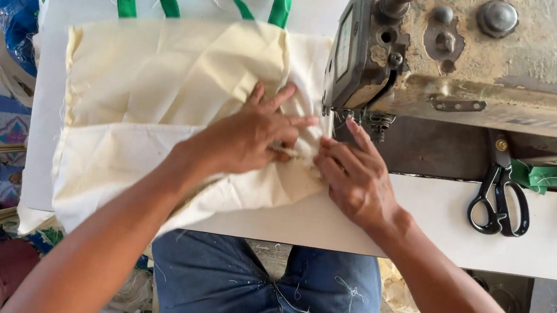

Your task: Sewing and aligning fabric pieces to construct a tote bag using an industrial sewing machine.

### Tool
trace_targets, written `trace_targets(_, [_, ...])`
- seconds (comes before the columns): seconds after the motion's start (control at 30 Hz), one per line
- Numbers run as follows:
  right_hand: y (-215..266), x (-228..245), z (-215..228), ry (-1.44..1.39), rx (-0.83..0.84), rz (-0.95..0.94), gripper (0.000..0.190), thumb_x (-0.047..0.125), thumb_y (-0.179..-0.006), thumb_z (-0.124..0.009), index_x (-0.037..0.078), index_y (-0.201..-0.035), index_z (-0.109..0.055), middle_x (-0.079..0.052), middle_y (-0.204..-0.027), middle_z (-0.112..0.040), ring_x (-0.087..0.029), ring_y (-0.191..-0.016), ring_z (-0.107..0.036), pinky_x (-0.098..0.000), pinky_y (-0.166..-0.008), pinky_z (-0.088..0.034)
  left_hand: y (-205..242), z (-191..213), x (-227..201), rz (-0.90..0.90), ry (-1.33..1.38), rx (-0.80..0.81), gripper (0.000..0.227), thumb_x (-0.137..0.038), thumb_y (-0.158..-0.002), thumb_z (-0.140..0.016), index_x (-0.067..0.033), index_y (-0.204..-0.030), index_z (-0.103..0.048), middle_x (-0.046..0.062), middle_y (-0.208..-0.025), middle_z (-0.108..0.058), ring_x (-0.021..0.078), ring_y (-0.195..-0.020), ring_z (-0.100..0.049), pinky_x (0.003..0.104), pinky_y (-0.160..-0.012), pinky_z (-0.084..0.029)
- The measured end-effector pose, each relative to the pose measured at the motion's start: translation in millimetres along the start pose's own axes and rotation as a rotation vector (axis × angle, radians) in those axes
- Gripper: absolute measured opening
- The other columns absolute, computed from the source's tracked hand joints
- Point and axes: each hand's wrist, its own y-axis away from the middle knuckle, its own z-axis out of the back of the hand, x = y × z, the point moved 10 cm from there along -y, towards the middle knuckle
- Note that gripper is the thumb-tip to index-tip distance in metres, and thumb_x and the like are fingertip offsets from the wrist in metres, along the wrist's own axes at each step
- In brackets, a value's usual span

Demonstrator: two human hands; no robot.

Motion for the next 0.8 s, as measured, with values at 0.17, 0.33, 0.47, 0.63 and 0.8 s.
trace_targets(0.17, [-15, -9, 3, 0.091, -0.01, -0.01, 0.012, -0.01, -0.096, -0.072, 0.0, -0.09, -0.068, -0.013, -0.091, -0.071, -0.027, -0.078, -0.06, -0.037, -0.059, -0.042, -13, 1, 22, -0.12, 0.001, -0.066, 0.013, -0.005, -0.086, -0.072, -0.0155, -0.08, -0.071, 0.006, -0.156, -0.049, 0.0535, -0.152, -0.017, 0.08, -0.114, -0.002])
trace_targets(0.33, [3, -28, -14, 0.223, 0.047, -0.036, 0.029, -0.013, -0.082, -0.077, 0.012, -0.095, -0.069, 0.0, -0.081, -0.065, -0.023, -0.083, -0.052, -0.0453, -0.074, -0.036, 75, 3, -74, -0.15, -0.065, -0.283, 0.023, 0.002, -0.092, -0.075, -0.0052, -0.079, -0.058, 0.008, -0.075, -0.061, 0.0214, -0.067, -0.065, 0.036, -0.094, -0.064])
trace_targets(0.47, [-7, -18, -7, 0.273, 0.023, 0.177, 0.022, -0.01, -0.095, -0.074, 0.012, -0.094, -0.069, 0.002, -0.084, -0.062, -0.017, -0.079, -0.049, -0.0287, -0.045, -0.035, 123, -43, -127, -0.399, -0.376, -0.684, 0.002, 0.004, -0.094, -0.075, 0.0036, -0.094, -0.074, 0.022, -0.097, -0.079, 0.0321, -0.092, -0.078, 0.046, -0.096, -0.065])
trace_targets(0.63, [-18, 2, 7, 0.297, -0.002, 0.498, 0.018, -0.007, -0.098, -0.074, 0.006, -0.09, -0.065, -0.005, -0.086, -0.064, -0.014, -0.066, -0.054, -0.0243, -0.056, -0.04, 116, -87, -123, -0.361, -0.555, -0.755, 0.009, -0.001, -0.099, -0.067, 0.0011, -0.093, -0.072, 0.019, -0.098, -0.077, 0.0278, -0.094, -0.075, 0.04, -0.102, -0.061])
trace_targets(0.8, [-11, 7, -2, 0.382, 0.054, 0.67, 0.011, 0.0, -0.1, -0.07, 0.005, -0.094, -0.062, -0.009, -0.089, -0.065, -0.017, -0.072, -0.059, -0.026, -0.062, -0.049, 108, -98, -128, -0.351, -0.73, -0.711, 0.013, -0.002, -0.098, -0.059, -0.0005, -0.096, -0.072, 0.018, -0.096, -0.076, 0.0265, -0.09, -0.075, 0.038, -0.106, -0.058])
